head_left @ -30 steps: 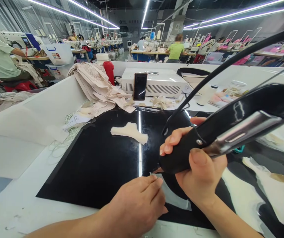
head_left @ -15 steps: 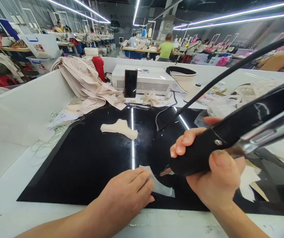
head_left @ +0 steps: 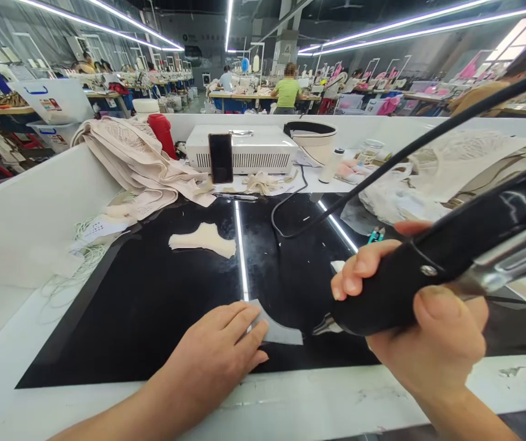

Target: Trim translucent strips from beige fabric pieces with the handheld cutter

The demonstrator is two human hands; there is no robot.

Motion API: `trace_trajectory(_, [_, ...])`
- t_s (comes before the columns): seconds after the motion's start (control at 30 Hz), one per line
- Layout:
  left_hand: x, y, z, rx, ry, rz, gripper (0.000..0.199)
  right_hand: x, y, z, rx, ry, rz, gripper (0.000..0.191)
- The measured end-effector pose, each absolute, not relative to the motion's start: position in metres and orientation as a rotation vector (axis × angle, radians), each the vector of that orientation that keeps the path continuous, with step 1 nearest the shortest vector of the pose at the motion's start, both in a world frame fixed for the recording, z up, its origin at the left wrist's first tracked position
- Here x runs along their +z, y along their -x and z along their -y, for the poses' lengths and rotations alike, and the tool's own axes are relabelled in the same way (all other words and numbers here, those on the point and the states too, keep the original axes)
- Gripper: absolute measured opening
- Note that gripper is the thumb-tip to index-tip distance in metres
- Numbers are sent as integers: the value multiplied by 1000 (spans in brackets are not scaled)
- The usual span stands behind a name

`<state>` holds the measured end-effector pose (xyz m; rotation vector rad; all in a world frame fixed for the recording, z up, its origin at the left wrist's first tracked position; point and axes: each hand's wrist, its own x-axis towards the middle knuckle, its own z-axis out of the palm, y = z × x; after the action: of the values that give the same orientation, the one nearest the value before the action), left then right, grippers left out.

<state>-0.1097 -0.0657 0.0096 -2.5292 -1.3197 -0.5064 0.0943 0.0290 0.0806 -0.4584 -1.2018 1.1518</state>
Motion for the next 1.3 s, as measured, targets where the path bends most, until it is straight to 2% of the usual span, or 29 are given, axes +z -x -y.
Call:
trace_trajectory(0.3, [21,104,65,-542,2518,1222,29,73,-75,-20,1216,360,1231,49])
trace_trajectory(0.47, [26,91,63,-519,2618,1184,32,79,-72,-17,1207,363,1206,49])
trace_trajectory(0.73, [17,86,59,-477,2675,1225,33,76,-75,-17,1165,376,1233,43])
trace_trajectory(1.0, [13,88,59,-482,2681,1215,29,67,-79,-18,1184,378,1230,49])
trace_trajectory(1.3, [14,89,60,-521,2681,1244,24,68,-82,-18,1186,394,1226,47])
